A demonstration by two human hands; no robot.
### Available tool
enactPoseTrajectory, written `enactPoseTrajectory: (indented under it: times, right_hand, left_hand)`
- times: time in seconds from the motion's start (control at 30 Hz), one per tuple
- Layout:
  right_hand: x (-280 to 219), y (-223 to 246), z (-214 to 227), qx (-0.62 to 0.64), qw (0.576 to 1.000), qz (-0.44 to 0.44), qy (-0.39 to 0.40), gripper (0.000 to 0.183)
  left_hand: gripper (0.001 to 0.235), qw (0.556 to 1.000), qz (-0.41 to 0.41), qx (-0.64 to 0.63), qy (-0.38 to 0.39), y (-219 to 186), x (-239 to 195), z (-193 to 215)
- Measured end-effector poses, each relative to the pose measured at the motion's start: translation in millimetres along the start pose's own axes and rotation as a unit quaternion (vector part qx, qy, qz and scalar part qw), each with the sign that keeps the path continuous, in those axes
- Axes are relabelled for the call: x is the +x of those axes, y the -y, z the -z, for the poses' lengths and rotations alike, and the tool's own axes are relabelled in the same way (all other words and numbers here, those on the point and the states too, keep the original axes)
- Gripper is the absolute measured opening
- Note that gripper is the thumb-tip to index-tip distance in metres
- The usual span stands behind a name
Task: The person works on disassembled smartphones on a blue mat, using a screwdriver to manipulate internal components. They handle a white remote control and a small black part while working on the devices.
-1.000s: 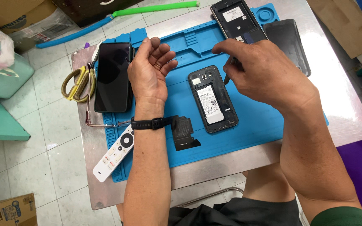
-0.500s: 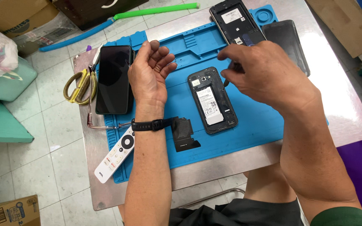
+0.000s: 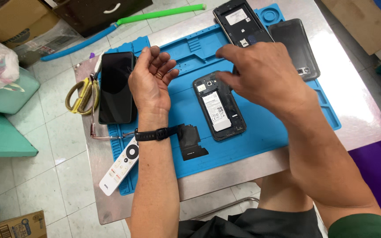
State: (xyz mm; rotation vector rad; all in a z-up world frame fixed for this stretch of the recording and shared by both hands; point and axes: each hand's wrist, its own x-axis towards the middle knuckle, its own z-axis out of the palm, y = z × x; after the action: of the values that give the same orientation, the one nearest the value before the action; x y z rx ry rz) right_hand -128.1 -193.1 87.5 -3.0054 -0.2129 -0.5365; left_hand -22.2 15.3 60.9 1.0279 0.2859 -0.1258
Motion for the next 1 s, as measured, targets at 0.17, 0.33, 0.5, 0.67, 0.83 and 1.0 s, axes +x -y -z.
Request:
enactPoseTrajectory:
  times: [0.17,0.33,0.5,0.67,0.83,1.0]
  right_hand:
    - [-5,-1,8,0.104,0.994,0.020,0.029,0.053]
    - [-3,0,6,0.073,0.997,0.011,0.023,0.052]
    - [0,-2,-10,0.009,0.999,-0.031,0.009,0.032]
    - [1,9,13,0.142,0.987,-0.031,0.068,0.038]
    - [8,6,6,0.137,0.989,-0.032,0.037,0.040]
    - [6,1,-13,0.172,0.983,-0.028,0.062,0.036]
  left_hand:
    - [0.019,0.988,-0.093,0.120,-0.039,-8,-14,-10]
    - [0.026,0.894,-0.287,0.343,-0.033,-13,-21,0]
    - [0.021,0.798,-0.386,0.463,-0.012,-20,-17,1]
    - [0.024,0.755,-0.336,0.562,0.040,-39,-25,-17]
    - [0.025,0.732,-0.361,0.577,0.031,-13,-6,-1]
    - [0.018,0.708,-0.418,0.570,-0.001,8,11,16]
